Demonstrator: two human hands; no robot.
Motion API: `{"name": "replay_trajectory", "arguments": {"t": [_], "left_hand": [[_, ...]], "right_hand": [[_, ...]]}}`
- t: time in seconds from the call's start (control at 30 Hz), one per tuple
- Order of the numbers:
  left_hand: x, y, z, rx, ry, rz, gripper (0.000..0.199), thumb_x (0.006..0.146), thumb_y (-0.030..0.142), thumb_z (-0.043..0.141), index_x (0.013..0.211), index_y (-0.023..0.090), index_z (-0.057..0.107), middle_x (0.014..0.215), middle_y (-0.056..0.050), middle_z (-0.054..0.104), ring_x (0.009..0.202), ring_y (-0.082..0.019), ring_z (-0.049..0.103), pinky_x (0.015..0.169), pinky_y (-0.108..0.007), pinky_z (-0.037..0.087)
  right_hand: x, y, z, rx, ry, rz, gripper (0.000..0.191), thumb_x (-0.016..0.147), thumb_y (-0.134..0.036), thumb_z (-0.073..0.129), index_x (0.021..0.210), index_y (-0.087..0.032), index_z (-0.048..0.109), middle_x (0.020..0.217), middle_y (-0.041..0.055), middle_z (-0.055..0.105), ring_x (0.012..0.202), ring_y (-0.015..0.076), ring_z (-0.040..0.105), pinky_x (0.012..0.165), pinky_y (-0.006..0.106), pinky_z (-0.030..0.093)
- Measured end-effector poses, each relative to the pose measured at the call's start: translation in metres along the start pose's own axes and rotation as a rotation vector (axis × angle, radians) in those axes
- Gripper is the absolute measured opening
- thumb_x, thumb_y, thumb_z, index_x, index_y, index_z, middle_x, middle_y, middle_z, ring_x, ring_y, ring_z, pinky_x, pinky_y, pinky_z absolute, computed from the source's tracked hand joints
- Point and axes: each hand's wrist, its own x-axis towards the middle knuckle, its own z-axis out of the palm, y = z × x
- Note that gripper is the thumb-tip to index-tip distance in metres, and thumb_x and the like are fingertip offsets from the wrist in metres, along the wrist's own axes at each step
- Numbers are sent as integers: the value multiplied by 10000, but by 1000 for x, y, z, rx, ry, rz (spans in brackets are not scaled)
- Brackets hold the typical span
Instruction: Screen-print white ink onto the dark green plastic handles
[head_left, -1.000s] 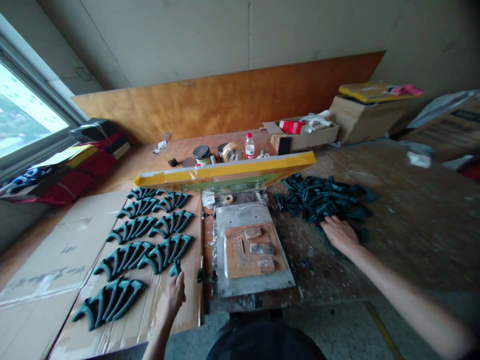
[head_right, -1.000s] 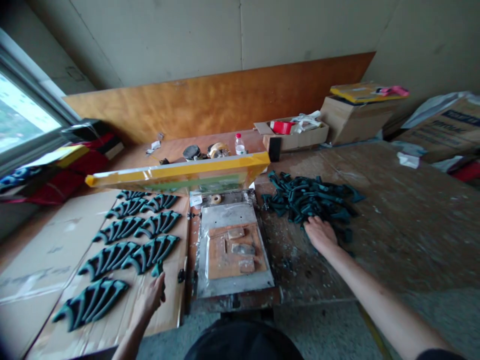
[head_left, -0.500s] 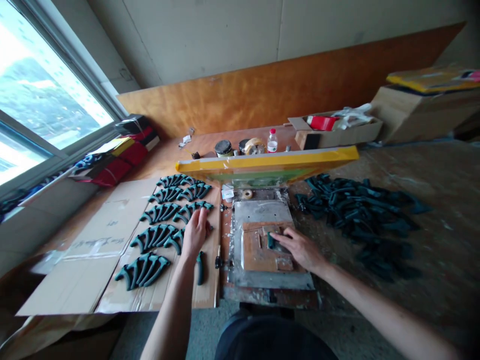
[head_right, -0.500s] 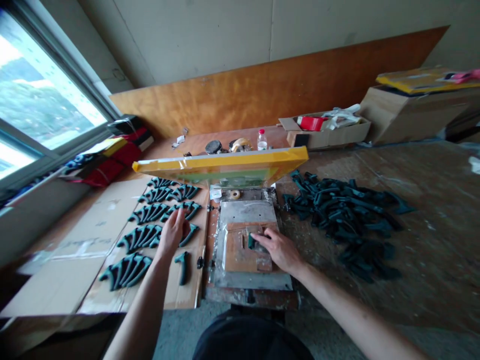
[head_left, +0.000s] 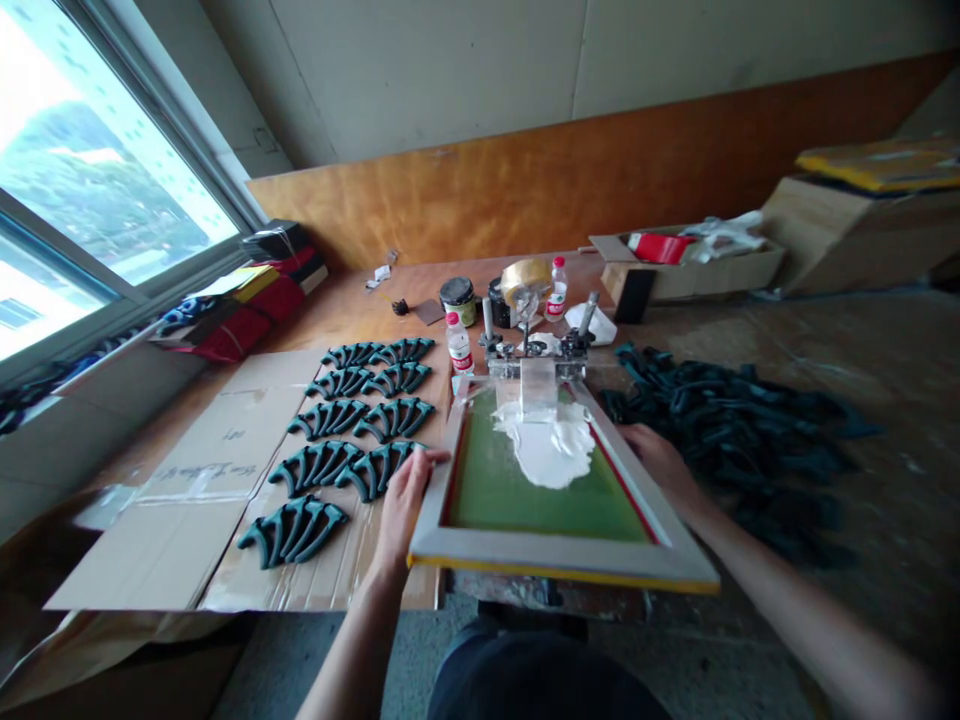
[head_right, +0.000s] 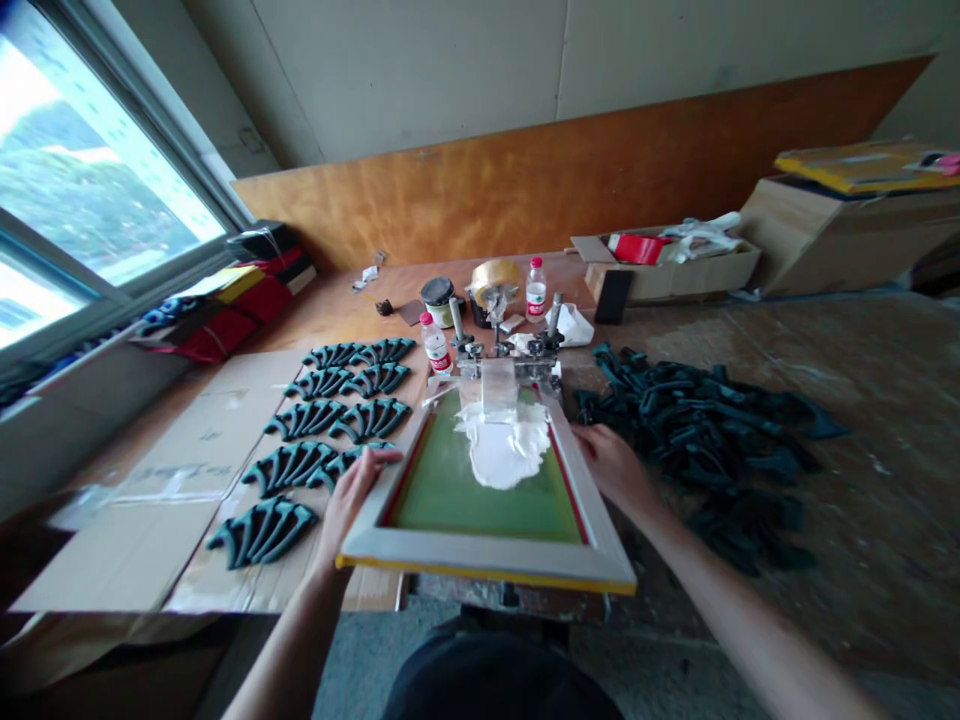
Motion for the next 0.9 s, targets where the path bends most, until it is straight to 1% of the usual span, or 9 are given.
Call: {"name": "replay_trajectory", "arguments": {"t": [0.13,0.23,0.37,0.5,0.63,0.7,0.77,0.83,0.9], "left_hand": [[-10,-79,1,161,-144,-129,680,832,558,536,1385,167,478,769,-19,650,682,-155,581,613,-238,448],[-2,-108,8,358,-119,-137,667,868,481,487,1454,183,377,699,12,607,635,-145,562,606,-234,415],[4,-110,9,482,-145,-145,590,890,468,436,1413,196,442,748,-11,633,704,-171,600,621,-241,411],[2,-105,8,494,-147,-144,572,890,480,432,1384,196,478,797,-30,649,782,-197,614,679,-264,428],[0,-106,9,471,-121,-115,537,885,468,446,1330,180,533,818,-35,651,813,-200,608,724,-275,437],[0,-106,9,446,-108,-112,533,880,472,454,1308,170,553,793,-31,647,799,-197,607,710,-271,442],[0,-106,9,408,-98,-121,538,867,477,477,1296,165,563,760,-22,640,763,-189,607,680,-260,445],[0,-106,9,361,-95,-136,553,855,485,497,1302,164,559,734,-13,634,712,-175,602,649,-250,445],[0,-106,10,319,-96,-155,575,845,497,513,1314,165,549,719,-7,632,675,-163,593,629,-242,444]], "right_hand": [[49,-22,-14,45,107,-59,449,884,-369,552,1290,-178,552,1181,131,579,1052,269,575,909,404,493],[74,-61,-2,-67,-23,-193,531,758,-273,721,1246,-160,547,1206,139,556,1107,291,517,938,407,450],[57,-85,16,-89,-271,-262,147,784,-78,594,888,-180,616,858,66,630,855,214,567,747,296,440],[15,-74,5,5,-336,-525,228,773,-3,462,799,-182,599,811,61,618,822,205,546,718,292,408],[14,-68,-13,89,-474,-645,224,735,-12,484,762,-204,597,765,29,614,780,187,544,714,294,400],[19,-71,-10,90,-428,-578,227,735,-15,489,757,-207,608,751,24,617,778,188,547,727,302,405],[16,-75,-1,65,-274,-536,254,762,-16,467,814,-192,642,808,53,640,841,206,556,773,325,416],[3,-77,7,49,-131,-583,299,781,-12,439,907,-161,665,897,97,658,924,228,558,827,354,422],[-9,-76,10,67,-110,-645,299,794,-22,443,939,-149,671,932,110,664,952,236,562,857,367,424]]}}
